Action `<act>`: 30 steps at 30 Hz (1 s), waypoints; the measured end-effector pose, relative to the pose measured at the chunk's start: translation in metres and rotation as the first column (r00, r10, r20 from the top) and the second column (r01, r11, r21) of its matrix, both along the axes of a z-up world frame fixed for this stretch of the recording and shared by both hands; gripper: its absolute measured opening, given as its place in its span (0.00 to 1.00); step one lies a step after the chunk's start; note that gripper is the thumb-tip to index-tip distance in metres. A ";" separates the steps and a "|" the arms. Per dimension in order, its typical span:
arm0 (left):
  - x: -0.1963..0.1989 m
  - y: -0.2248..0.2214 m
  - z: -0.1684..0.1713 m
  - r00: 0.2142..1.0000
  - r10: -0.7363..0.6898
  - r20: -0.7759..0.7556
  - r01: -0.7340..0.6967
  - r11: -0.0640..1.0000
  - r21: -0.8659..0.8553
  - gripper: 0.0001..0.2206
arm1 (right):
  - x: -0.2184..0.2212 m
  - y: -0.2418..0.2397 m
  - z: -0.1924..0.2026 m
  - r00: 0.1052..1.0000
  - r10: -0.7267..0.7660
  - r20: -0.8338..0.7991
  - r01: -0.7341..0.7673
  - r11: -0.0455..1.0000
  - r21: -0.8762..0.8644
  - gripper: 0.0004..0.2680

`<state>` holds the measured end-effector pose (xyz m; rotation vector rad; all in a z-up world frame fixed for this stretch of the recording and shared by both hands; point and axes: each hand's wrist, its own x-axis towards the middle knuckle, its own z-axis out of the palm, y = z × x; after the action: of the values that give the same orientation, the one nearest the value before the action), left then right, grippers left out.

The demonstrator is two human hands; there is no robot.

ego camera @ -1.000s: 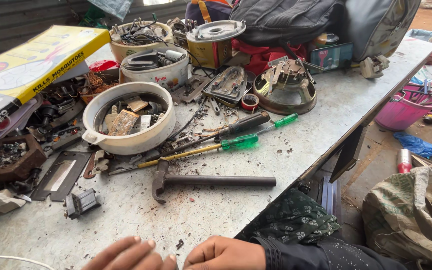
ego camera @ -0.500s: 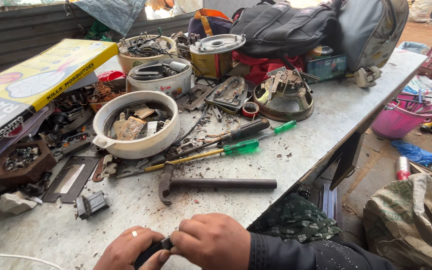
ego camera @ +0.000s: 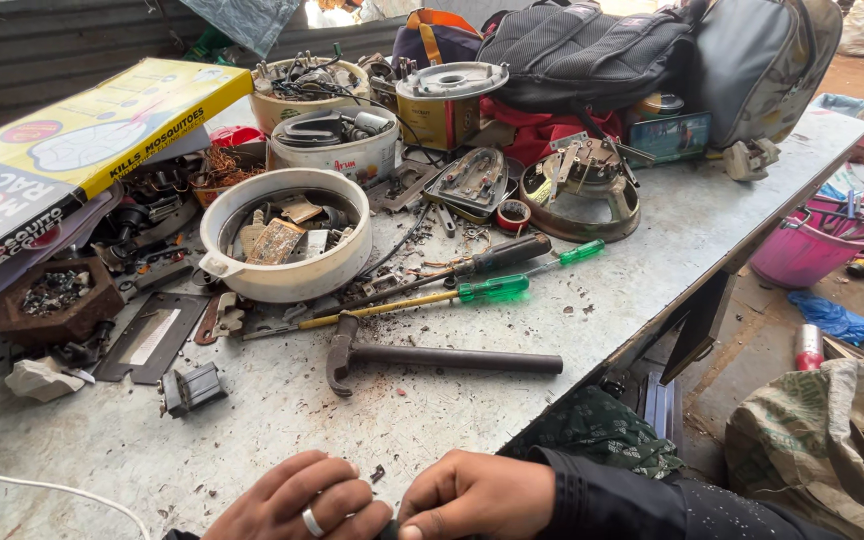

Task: The person uses a hammer to repeatedly strike a small black plastic electronic component, attempting to break it apart or loosen internal parts, and then handles the detached pieces by hand on a cluttered workbench.

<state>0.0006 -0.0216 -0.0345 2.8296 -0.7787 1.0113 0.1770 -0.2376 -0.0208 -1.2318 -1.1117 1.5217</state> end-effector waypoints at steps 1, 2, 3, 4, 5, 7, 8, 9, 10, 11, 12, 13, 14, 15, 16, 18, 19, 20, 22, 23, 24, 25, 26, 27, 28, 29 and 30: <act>0.000 0.003 0.000 1.000 0.009 -0.013 -0.009 1.000 -0.012 0.12 | -0.004 0.002 0.001 1.000 -0.025 -0.011 0.025 1.000 -0.001 0.10; 0.000 0.008 0.001 0.999 0.018 -0.027 -0.018 1.000 -0.023 0.13 | -0.007 0.006 0.004 0.999 -0.050 -0.022 0.050 0.999 -0.003 0.09; 0.000 0.012 0.001 0.999 0.026 -0.042 -0.027 0.999 -0.036 0.15 | -0.010 0.008 0.010 0.989 -0.090 0.115 0.083 0.995 0.061 0.09; 0.001 0.015 0.001 0.997 0.042 -0.065 -0.046 0.997 -0.059 0.16 | -0.011 0.008 0.017 0.959 -0.137 0.248 0.108 0.986 0.127 0.09; 0.004 0.019 0.001 0.995 0.060 -0.086 -0.067 0.995 -0.078 0.17 | -0.012 0.011 0.024 0.908 -0.190 0.374 0.123 0.973 0.197 0.09; 0.006 0.025 0.000 0.983 0.106 -0.147 -0.130 0.978 -0.161 0.19 | -0.017 0.017 0.035 0.709 -0.424 0.564 0.075 0.840 0.537 0.07; 0.006 0.028 0.000 0.973 0.132 -0.189 -0.173 0.960 -0.222 0.20 | -0.018 0.020 0.039 0.583 -0.548 0.600 0.002 0.739 0.674 0.07; 0.007 0.030 -0.001 0.960 0.152 -0.233 -0.217 0.935 -0.281 0.20 | -0.019 0.025 0.041 0.606 -0.555 0.570 0.039 0.736 0.675 0.08; 0.007 0.032 -0.001 0.947 0.169 -0.275 -0.252 0.919 -0.303 0.21 | -0.019 0.030 0.041 0.628 -0.561 0.539 0.075 0.734 0.675 0.08; 0.008 0.033 -0.002 0.931 0.184 -0.316 -0.288 0.901 -0.323 0.21 | -0.019 0.034 0.041 0.648 -0.567 0.508 0.112 0.731 0.673 0.09; 0.009 0.035 -0.003 0.913 0.197 -0.357 -0.324 0.882 -0.342 0.21 | -0.019 0.036 0.040 0.655 -0.562 0.505 0.112 0.734 0.670 0.09; 0.010 0.035 -0.004 0.910 0.197 -0.364 -0.326 0.883 -0.338 0.21 | -0.019 0.038 0.037 0.663 -0.555 0.503 0.111 0.737 0.666 0.09; 0.011 0.036 -0.005 0.908 0.197 -0.371 -0.328 0.884 -0.333 0.20 | -0.018 0.038 0.035 0.670 -0.547 0.501 0.110 0.741 0.662 0.09; 0.011 0.036 -0.006 0.903 0.199 -0.380 -0.333 0.883 -0.330 0.20 | -0.017 0.038 0.033 0.664 -0.541 0.517 0.106 0.752 0.651 0.09; 0.011 0.036 -0.007 0.898 0.202 -0.391 -0.345 0.874 -0.342 0.20 | -0.016 0.037 0.032 0.657 -0.534 0.532 0.102 0.762 0.640 0.09; 0.010 0.035 -0.007 0.886 0.207 -0.414 -0.370 0.854 -0.365 0.20 | -0.015 0.035 0.029 0.655 -0.519 0.549 0.086 0.772 0.629 0.10; 0.010 0.034 -0.006 0.885 0.207 -0.416 -0.370 0.855 -0.364 0.20 | -0.015 0.034 0.028 0.659 -0.515 0.549 0.076 0.771 0.632 0.11; 0.010 0.034 -0.006 0.884 0.207 -0.418 -0.371 0.855 -0.363 0.21 | -0.015 0.033 0.027 0.662 -0.510 0.549 0.066 0.770 0.635 0.11; 0.011 0.036 -0.007 0.875 0.214 -0.435 -0.385 0.851 -0.356 0.21 | -0.014 0.033 0.027 0.683 -0.491 0.541 0.084 0.789 0.609 0.11; 0.012 0.037 -0.009 0.864 0.222 -0.451 -0.401 0.846 -0.351 0.21 | -0.013 0.033 0.027 0.693 -0.481 0.536 0.092 0.797 0.596 0.12; 0.011 0.038 -0.012 0.854 0.230 -0.467 -0.416 0.841 -0.346 0.21 | -0.013 0.033 0.026 0.693 -0.485 0.533 0.091 0.793 0.603 0.12; 0.011 0.039 -0.016 0.850 0.239 -0.469 -0.424 0.840 -0.340 0.20 | -0.012 0.033 0.026 0.694 -0.487 0.530 0.089 0.788 0.609 0.12; 0.010 0.041 -0.022 0.847 0.248 -0.471 -0.431 0.838 -0.334 0.20 | -0.012 0.033 0.025 0.695 -0.490 0.527 0.086 0.784 0.615 0.12; 0.009 0.044 -0.029 0.844 0.257 -0.471 -0.438 0.837 -0.327 0.20 | -0.012 0.032 0.025 0.696 -0.489 0.525 0.085 0.783 0.616 0.11; 0.007 0.048 -0.037 0.858 0.251 -0.449 -0.417 0.850 -0.322 0.20 | -0.012 0.032 0.024 0.698 -0.489 0.523 0.085 0.782 0.618 0.11; 0.007 0.052 -0.045 0.871 0.244 -0.426 -0.395 0.863 -0.315 0.20 | -0.012 0.032 0.023 0.700 -0.489 0.521 0.084 0.781 0.619 0.11; 0.007 0.056 -0.053 0.884 0.237 -0.402 -0.375 0.875 -0.307 0.20 | -0.012 0.032 0.023 0.703 -0.483 0.522 0.083 0.785 0.614 0.11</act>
<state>0.0074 0.0343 -0.0878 2.7118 -0.0742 0.5576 0.1654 -0.2056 0.0020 -1.4653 -1.5651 0.4084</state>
